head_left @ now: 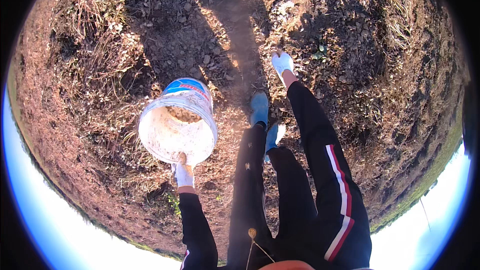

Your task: The person walks along a dirt path in a field, carrying a white bucket. They repeatedly squat, pick up small rocks and debris from the ground with gloved hands, and place them into the bucket. The person continues this process along the path, occasionally moving the bucket to a new spot.

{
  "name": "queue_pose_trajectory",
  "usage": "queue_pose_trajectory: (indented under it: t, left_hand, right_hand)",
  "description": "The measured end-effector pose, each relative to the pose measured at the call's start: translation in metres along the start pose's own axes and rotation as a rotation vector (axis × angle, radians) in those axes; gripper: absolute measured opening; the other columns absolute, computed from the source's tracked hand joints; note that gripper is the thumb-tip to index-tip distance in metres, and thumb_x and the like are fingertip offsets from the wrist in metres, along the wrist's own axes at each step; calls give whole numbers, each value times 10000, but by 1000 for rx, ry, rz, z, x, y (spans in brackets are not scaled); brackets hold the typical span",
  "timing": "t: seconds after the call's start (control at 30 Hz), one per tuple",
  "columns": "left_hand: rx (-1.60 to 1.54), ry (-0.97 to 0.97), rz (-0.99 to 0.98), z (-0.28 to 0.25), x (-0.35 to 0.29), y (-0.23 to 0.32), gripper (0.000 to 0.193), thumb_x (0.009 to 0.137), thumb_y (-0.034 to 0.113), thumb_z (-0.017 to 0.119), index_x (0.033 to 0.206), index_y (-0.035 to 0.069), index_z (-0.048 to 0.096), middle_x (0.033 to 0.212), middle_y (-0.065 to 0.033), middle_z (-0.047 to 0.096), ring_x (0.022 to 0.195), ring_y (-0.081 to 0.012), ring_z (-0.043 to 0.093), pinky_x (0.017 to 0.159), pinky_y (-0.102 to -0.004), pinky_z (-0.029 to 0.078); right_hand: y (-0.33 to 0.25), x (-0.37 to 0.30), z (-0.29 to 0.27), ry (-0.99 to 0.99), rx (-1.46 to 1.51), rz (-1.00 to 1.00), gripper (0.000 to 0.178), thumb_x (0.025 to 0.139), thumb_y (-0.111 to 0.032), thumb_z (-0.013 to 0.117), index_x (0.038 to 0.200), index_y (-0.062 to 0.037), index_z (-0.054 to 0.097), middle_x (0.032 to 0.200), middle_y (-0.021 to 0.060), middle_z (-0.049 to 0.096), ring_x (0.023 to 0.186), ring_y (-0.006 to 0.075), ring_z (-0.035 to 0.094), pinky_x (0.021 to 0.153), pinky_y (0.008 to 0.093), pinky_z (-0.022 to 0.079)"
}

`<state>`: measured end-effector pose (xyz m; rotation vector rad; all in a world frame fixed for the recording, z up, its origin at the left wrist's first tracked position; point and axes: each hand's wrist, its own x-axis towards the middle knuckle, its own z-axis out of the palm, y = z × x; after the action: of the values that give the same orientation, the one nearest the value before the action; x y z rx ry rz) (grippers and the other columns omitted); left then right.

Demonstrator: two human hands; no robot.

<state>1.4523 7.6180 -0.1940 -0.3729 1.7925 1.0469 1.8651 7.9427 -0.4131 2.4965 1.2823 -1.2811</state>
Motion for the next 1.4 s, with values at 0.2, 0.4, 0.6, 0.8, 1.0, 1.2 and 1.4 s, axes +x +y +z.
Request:
queue_pose_trajectory:
  t: [0.2,0.4,0.6,0.8,1.0,1.2,1.4]
  left_hand:
    - [16,112,82,-12,5,13,586,1000,72,635,1527,29,379,1469,-130,537,1312,-272,559,1127,-460,473]
    - [-32,215,-7,10,-3,16,577,969,27,654,1498,36,423,1451,-107,552,1293,-235,563,1144,-407,453]
    - [-61,215,-13,-7,-2,5,592,946,21,672,1481,-40,425,1420,-118,571,1342,-223,509,1199,-365,366]
    - [104,226,127,-1,25,-10,466,933,43,677,1378,-33,561,1373,-96,606,1269,-219,558,1112,-359,430]
    - [7,262,60,-2,23,-6,533,924,4,661,1434,-13,509,1371,-100,597,1205,-228,567,1107,-363,429]
    - [121,144,-33,-37,50,-19,528,979,51,574,1480,-42,438,1431,-139,556,1263,-272,557,1124,-391,428]
    - [145,92,-122,-11,43,-21,429,1029,168,519,1414,-22,517,1350,-125,606,1200,-256,596,1051,-390,477]
  right_hand:
    - [-39,42,45,53,119,188,553,842,-466,721,1098,24,715,1067,258,736,1007,414,715,897,467,551]
    - [-18,29,43,4,91,9,415,861,-282,686,1127,21,591,1026,277,714,970,432,706,864,482,543]
    - [-34,1,11,55,94,-61,357,857,-211,632,1155,-25,573,863,199,710,846,354,719,787,425,544]
    - [-17,-4,-22,-137,-36,-85,543,990,-494,571,998,32,701,937,240,735,861,359,728,806,463,546]
    - [-53,-70,-27,-340,353,-187,207,993,-178,638,1101,-7,681,884,67,710,700,136,675,620,290,527]
    - [-180,-246,-60,-660,162,-520,367,965,-377,674,1104,-46,753,888,142,754,796,207,717,753,347,547]
    - [-213,-321,-62,-707,-177,-735,431,1040,-431,460,1236,-115,678,1017,208,732,940,434,696,833,507,551]
